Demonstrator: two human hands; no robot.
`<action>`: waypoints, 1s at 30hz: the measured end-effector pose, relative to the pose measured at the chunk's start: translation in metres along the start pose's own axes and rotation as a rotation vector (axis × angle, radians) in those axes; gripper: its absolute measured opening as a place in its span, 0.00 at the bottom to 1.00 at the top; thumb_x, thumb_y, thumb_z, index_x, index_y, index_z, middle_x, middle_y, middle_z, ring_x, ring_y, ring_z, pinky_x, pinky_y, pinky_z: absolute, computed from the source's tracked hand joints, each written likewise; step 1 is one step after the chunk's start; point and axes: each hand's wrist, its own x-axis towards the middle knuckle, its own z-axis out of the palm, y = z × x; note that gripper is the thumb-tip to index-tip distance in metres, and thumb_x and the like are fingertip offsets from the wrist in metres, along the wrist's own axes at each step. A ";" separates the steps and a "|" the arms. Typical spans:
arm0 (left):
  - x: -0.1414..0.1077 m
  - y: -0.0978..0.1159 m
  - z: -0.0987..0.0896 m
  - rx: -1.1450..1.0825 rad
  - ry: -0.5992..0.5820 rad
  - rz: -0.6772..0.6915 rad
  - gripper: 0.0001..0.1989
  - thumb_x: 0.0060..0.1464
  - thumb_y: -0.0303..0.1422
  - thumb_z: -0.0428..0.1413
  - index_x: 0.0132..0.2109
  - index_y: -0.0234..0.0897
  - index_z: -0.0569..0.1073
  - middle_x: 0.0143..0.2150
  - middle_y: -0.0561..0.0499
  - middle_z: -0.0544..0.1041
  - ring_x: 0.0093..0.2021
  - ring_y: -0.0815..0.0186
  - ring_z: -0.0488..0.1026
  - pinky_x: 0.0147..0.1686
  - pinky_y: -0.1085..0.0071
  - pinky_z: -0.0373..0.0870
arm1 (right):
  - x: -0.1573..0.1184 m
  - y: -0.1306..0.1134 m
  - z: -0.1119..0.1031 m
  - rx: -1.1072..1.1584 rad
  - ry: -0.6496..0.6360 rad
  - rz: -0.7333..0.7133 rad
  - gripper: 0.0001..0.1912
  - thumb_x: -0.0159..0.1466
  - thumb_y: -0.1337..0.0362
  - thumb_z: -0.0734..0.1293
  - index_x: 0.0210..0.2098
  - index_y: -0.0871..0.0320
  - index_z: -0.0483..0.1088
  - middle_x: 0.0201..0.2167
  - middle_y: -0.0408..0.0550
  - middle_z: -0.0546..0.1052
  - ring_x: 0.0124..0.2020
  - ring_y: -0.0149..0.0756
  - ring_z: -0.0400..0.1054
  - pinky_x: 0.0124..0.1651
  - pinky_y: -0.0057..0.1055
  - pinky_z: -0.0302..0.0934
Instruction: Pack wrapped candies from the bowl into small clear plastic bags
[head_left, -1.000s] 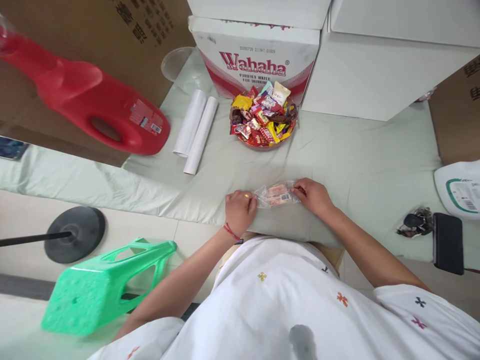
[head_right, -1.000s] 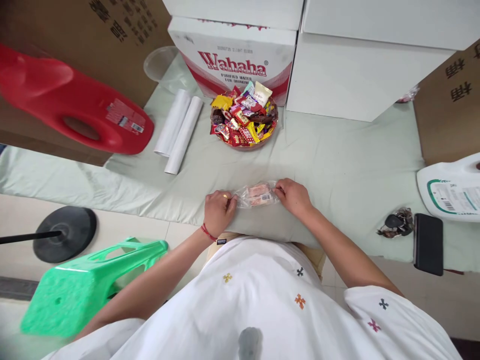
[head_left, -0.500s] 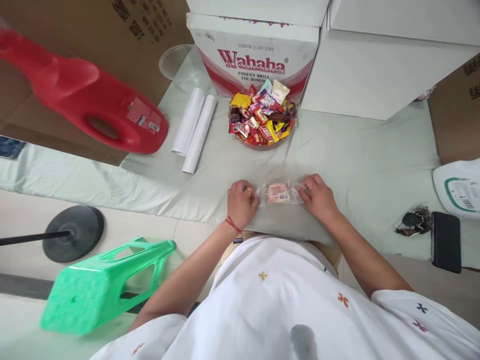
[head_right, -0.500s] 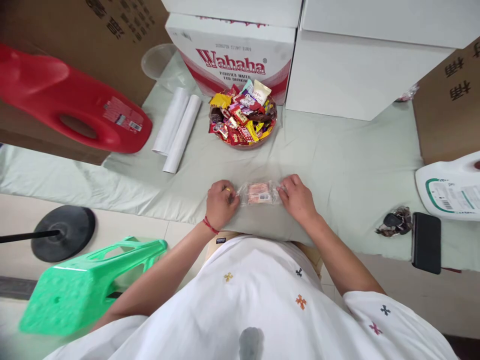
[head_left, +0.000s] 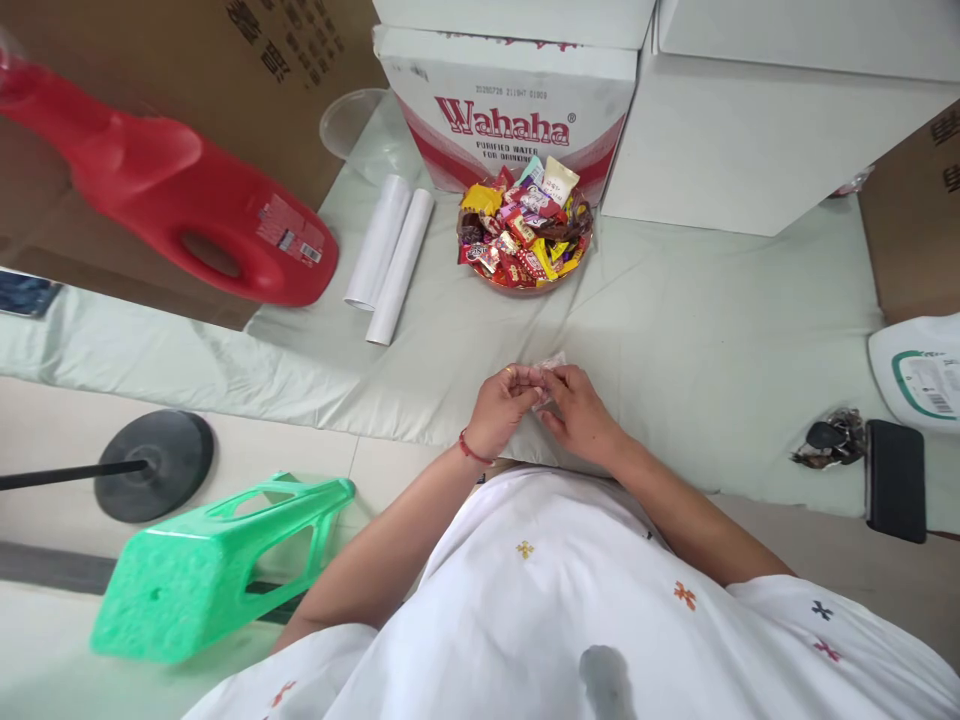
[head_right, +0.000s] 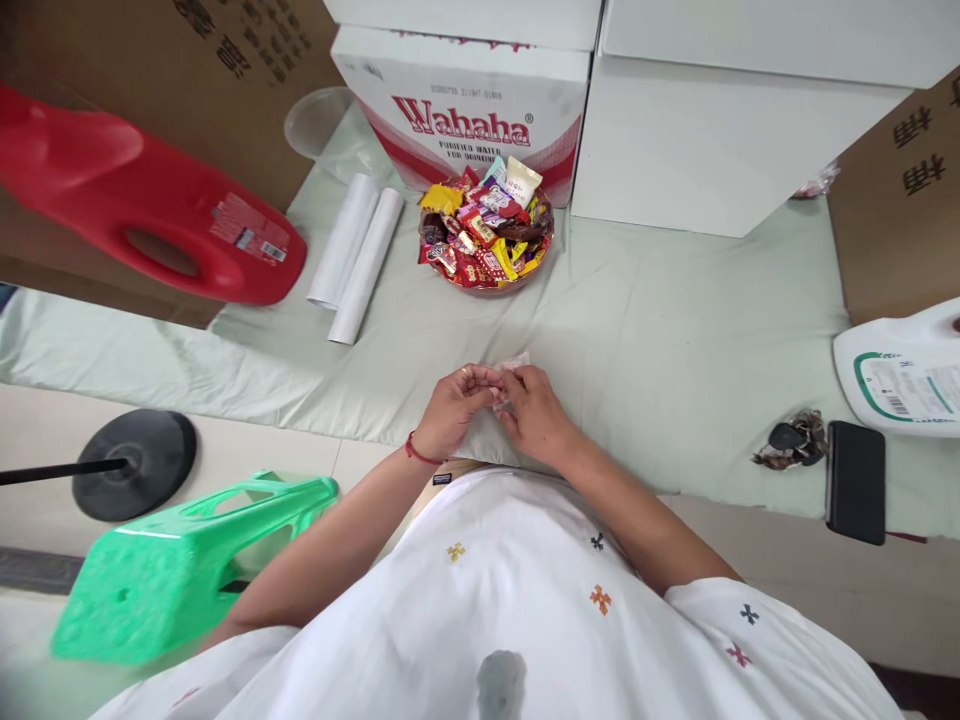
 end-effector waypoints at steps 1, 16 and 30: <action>0.001 0.000 0.000 0.007 -0.021 0.013 0.11 0.51 0.32 0.55 0.42 0.36 0.75 0.39 0.47 0.81 0.37 0.63 0.78 0.42 0.64 0.75 | -0.002 0.003 -0.001 0.047 -0.012 0.009 0.31 0.65 0.65 0.67 0.67 0.60 0.62 0.58 0.64 0.67 0.60 0.54 0.63 0.63 0.57 0.64; 0.003 -0.039 0.017 0.965 0.038 0.695 0.18 0.69 0.29 0.46 0.59 0.36 0.74 0.62 0.38 0.77 0.67 0.55 0.71 0.68 0.52 0.64 | -0.015 0.014 -0.040 0.554 0.073 0.250 0.23 0.67 0.57 0.66 0.61 0.50 0.71 0.62 0.53 0.72 0.38 0.35 0.71 0.38 0.35 0.71; -0.017 -0.003 0.044 0.001 0.133 0.076 0.19 0.61 0.49 0.57 0.45 0.37 0.77 0.46 0.46 0.79 0.46 0.62 0.75 0.48 0.66 0.72 | -0.016 -0.008 -0.013 0.948 0.187 0.498 0.27 0.60 0.42 0.73 0.48 0.53 0.71 0.44 0.48 0.79 0.41 0.40 0.73 0.36 0.36 0.74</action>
